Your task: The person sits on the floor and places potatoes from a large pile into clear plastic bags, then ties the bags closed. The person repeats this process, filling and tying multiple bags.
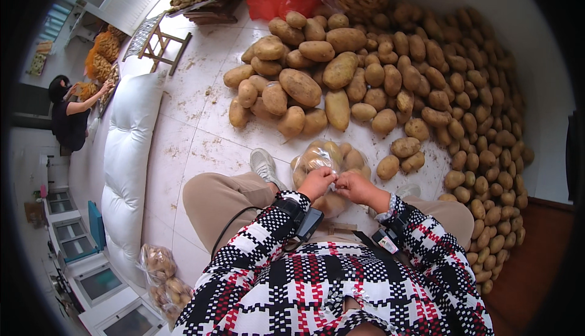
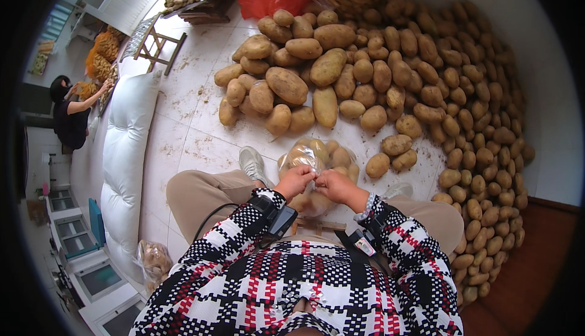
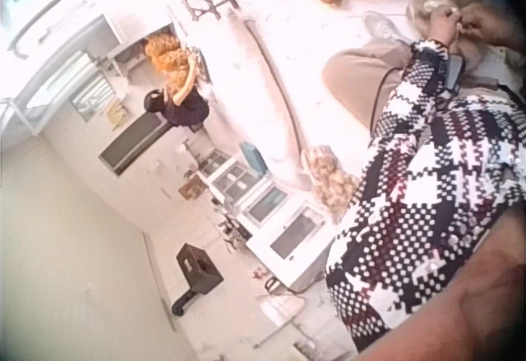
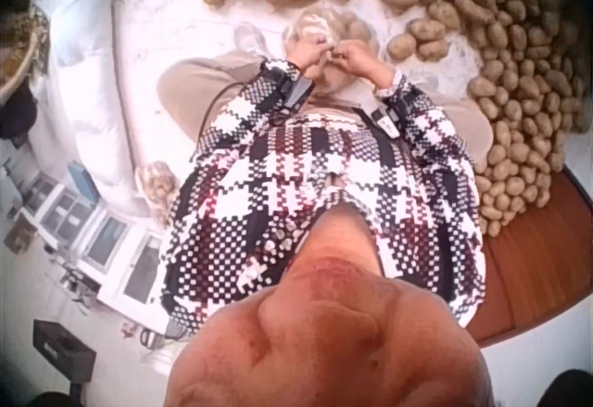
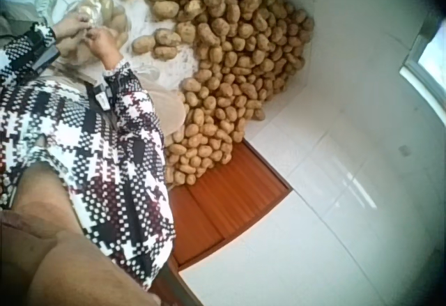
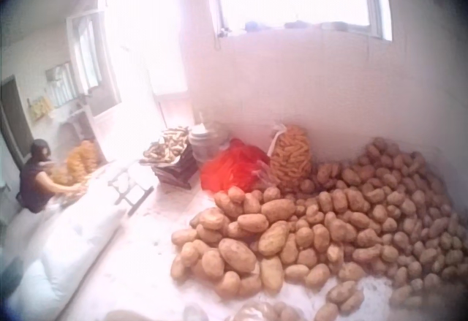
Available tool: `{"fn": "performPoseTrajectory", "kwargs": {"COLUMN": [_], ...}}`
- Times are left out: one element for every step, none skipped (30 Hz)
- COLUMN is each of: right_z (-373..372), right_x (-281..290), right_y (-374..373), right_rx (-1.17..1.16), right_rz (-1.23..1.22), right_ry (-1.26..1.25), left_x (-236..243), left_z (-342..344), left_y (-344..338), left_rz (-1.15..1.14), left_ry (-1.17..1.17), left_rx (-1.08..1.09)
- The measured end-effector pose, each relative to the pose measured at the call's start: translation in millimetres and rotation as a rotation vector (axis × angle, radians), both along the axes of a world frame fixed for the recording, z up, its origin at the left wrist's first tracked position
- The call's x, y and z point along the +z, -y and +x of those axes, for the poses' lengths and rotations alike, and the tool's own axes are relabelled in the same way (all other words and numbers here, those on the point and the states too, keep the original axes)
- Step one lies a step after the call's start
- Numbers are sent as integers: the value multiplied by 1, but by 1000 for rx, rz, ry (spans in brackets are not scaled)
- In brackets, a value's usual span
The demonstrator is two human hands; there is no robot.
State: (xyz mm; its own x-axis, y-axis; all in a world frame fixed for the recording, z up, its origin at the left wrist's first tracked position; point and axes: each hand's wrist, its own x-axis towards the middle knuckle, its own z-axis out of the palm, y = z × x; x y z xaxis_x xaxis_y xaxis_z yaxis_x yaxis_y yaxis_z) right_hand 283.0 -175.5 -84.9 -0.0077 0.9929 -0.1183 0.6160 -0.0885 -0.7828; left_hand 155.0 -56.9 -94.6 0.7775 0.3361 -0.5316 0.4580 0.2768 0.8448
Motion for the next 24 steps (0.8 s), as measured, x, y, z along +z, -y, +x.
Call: {"fn": "performPoseTrajectory", "kwargs": {"right_z": [0,-1,-1,-2,-3,-5,-7,-9,-11,-12,-13,-13,-14,-13,-13,-13,-12,-12,-11,-11,-10,-8,-5,-1], "right_x": [2,5,8,13,18,23,28,34,38,42,44,45,46,43,41,39,37,36,36,37,39,44,51,59], "right_y": [0,1,0,1,0,0,-1,0,-1,-1,-1,-2,-2,-5,-5,-5,-5,-5,-5,-4,-4,-2,1,3], "right_rx": [-8,-17,-26,-44,-57,-68,-78,-83,-93,-102,-118,-114,-122,-133,-138,-154,-167,-193,-160,-140,-132,-160,-197,-226], "right_rz": [9,11,11,16,51,69,86,69,74,74,90,78,51,44,68,7,-28,-111,-51,-39,-89,-80,-129,-157], "right_ry": [1,6,12,30,65,104,141,166,152,144,140,171,167,173,169,161,148,158,144,151,178,95,33,-40], "left_x": [0,-1,-2,-3,-5,-6,-7,-8,-10,-11,-12,-13,-13,-15,-14,-14,-14,-13,-11,-9,-7,-4,-1,1], "left_z": [-1,-1,-1,0,0,1,0,0,-1,-1,-2,-3,-4,-4,-5,-5,-5,-5,-4,-4,-3,-3,-3,-4], "left_y": [1,1,1,1,1,2,2,3,4,5,6,6,6,3,1,0,-3,-6,-8,-9,-10,-10,-11,-12], "left_rz": [-10,12,56,6,-21,-22,-41,-26,-36,-45,-72,-53,-62,-94,-128,-109,-51,7,68,38,6,-38,11,45], "left_ry": [-3,-1,-9,15,2,-5,-30,-2,-11,-21,-33,-14,-26,-32,-61,-50,-22,6,37,2,-33,-72,-103,-141], "left_rx": [-4,-18,-41,-40,-54,-68,-79,-84,-85,-88,-93,-153,-161,-177,-188,-233,-304,-378,-453,-422,-394,-368,-409,-449]}}
